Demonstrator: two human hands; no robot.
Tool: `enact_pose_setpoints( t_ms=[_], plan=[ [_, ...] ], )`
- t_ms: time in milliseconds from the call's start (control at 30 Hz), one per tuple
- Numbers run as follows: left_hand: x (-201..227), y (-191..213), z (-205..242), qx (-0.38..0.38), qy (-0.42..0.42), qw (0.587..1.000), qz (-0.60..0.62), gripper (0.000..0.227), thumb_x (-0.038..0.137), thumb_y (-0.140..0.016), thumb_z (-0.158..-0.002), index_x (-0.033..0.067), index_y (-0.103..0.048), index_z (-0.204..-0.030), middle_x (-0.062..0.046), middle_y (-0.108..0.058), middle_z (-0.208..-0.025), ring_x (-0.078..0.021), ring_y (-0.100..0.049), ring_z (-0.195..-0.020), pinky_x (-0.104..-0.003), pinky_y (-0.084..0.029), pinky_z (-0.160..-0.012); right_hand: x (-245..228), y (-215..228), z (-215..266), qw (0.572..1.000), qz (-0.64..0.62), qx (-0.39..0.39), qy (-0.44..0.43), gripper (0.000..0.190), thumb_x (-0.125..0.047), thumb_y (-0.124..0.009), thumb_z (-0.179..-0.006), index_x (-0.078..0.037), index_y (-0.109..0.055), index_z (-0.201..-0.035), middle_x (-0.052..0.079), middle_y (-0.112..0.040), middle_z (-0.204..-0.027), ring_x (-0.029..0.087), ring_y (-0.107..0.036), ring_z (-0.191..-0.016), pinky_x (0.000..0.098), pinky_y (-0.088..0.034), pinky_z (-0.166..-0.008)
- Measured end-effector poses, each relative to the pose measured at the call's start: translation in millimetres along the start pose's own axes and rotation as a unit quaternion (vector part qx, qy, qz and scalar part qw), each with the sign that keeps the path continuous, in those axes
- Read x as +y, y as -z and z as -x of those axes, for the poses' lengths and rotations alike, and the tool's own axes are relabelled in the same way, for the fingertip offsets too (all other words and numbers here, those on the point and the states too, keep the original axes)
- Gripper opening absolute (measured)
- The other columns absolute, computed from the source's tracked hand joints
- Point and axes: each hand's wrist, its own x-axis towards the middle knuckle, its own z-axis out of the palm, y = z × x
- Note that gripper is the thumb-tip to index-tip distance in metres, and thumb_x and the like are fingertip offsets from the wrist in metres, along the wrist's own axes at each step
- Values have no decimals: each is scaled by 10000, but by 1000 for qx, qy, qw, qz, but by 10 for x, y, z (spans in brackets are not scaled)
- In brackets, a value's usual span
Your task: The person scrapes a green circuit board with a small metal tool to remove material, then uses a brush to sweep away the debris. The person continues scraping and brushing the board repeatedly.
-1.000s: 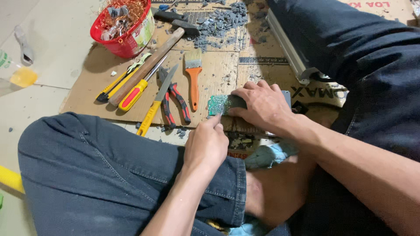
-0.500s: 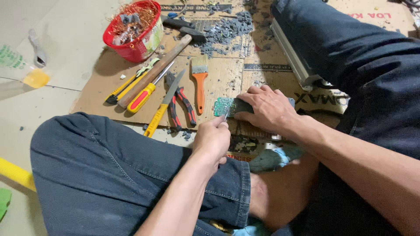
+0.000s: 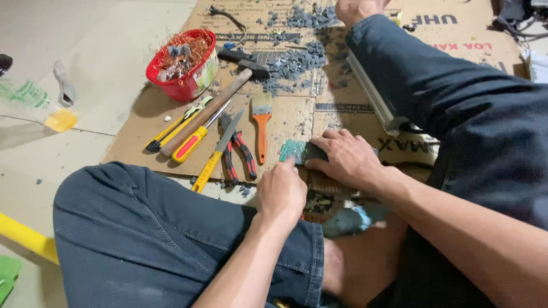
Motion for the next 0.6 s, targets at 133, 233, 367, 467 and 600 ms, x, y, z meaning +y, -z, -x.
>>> enact_pose_setpoints(
  t_ms=[133,233,367,467,600],
  plan=[
    [19,46,211,-36,-38,998,23,447,52,-413,-1012,9,-541,-1437,-340,-669,-1151,-472,-688,-1023,-598,-577,-868,32,-45,-40,1000,10,8,17,652,-698,-482,-927,-306,-515,-1447,-11,-584,-1326,251,-517,-1295,452,-474,-1015],
    [-85,7,-10,-44,-70,995,-59,429,134,-402,-1022,83,-587,-1406,-306,-703,-1121,-497,-662,-1110,-652,-540,-897,33,-64,-44,1000,-6,6,13,686,-710,-484,-931,-283,-519,-1467,6,-599,-1311,247,-534,-1272,454,-500,-981],
    [136,193,204,-71,-39,996,-45,480,89,-392,-999,81,-528,-1459,-325,-679,-1153,-512,-623,-1163,-673,-508,-935,61,-87,-92,999,-3,32,27,685,-719,-515,-901,-287,-546,-1431,12,-610,-1286,269,-547,-1260,467,-522,-970],
    [58,154,-24,-91,-26,992,-80,518,93,-421,-971,129,-506,-1481,-296,-674,-1176,-497,-614,-1183,-688,-514,-912,81,-124,-117,999,1,35,22,686,-723,-519,-901,-285,-547,-1428,5,-608,-1278,261,-551,-1252,465,-532,-959],
    [158,161,89,-106,-14,992,-65,541,68,-425,-942,138,-518,-1470,-285,-672,-1188,-505,-614,-1182,-677,-526,-913,13,-68,-57,999,2,33,5,675,-713,-538,-890,-293,-555,-1418,0,-617,-1277,252,-553,-1268,461,-534,-970]
  ],
)
